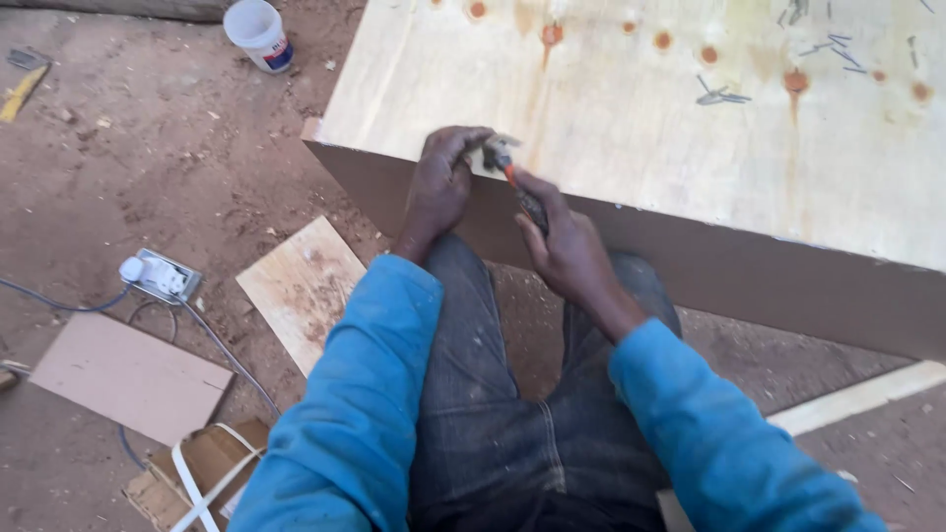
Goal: Hammering nails into a wooden board to secure it to a frame
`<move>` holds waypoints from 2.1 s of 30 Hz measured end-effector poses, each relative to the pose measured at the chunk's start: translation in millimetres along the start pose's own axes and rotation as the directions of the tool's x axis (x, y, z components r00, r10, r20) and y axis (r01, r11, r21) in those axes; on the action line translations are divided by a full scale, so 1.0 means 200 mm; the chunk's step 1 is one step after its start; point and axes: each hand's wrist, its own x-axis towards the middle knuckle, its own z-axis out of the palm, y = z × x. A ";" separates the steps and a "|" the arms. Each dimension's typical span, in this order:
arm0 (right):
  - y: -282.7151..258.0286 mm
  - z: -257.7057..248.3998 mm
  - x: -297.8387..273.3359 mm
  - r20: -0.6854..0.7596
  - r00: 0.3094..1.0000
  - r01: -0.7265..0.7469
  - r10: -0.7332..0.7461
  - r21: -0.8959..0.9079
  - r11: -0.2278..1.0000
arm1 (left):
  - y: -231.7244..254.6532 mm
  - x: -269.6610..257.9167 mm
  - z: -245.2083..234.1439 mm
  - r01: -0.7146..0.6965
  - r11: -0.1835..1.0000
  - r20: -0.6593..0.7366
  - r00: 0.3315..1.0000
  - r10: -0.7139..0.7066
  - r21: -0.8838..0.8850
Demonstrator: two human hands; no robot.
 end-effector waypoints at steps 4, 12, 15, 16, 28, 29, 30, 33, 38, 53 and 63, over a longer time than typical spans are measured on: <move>-0.01 -0.16 0.11 -0.012 0.999 -0.053 0.052 -0.055 0.997 | -0.01 0.04 -0.03 -0.049 0.998 0.002 0.999 0.049 0.043; 0.55 -0.57 0.13 -0.639 0.735 0.027 0.226 0.360 0.933 | 0.11 0.14 0.04 0.137 0.978 0.117 0.981 -0.156 0.158; 0.77 -0.59 0.15 -0.575 0.556 -0.135 0.600 0.649 0.748 | 0.06 0.28 0.32 0.088 0.996 0.163 0.982 -0.093 0.035; 0.78 -0.61 0.18 -0.582 0.556 -0.128 0.594 0.646 0.753 | 0.09 0.38 0.42 0.080 0.996 0.161 0.983 -0.084 0.032; 0.70 -0.63 0.17 -0.586 0.589 -0.128 0.557 0.613 0.780 | 0.23 0.90 1.24 0.109 0.952 0.205 0.963 -0.173 0.287; 0.64 -0.65 0.16 -0.543 0.637 -0.154 0.547 0.606 0.781 | 0.25 0.89 1.21 0.034 0.955 0.151 0.985 -0.082 0.294; 0.58 -0.66 0.15 -0.497 0.682 -0.179 0.536 0.597 0.782 | 0.28 0.87 1.18 -0.041 0.951 0.097 0.995 0.011 0.306; 0.79 -0.63 0.18 -0.505 0.697 -0.061 0.509 0.665 0.744 | 0.14 0.85 1.23 -0.215 0.829 0.137 0.976 0.168 0.517; 0.53 -0.65 0.14 -0.448 0.711 -0.182 0.543 0.628 0.756 | 0.15 0.66 0.77 -0.067 0.989 0.061 0.996 0.060 0.133; 0.53 -0.64 0.11 -0.463 0.727 -0.155 0.507 0.609 0.778 | 0.04 0.20 -0.25 0.160 0.959 -0.076 0.980 -0.182 -0.235; 0.47 -0.59 0.08 -0.510 0.749 -0.161 0.423 0.478 0.863 | 0.04 0.06 -0.33 0.154 0.973 -0.139 0.974 -0.178 -0.171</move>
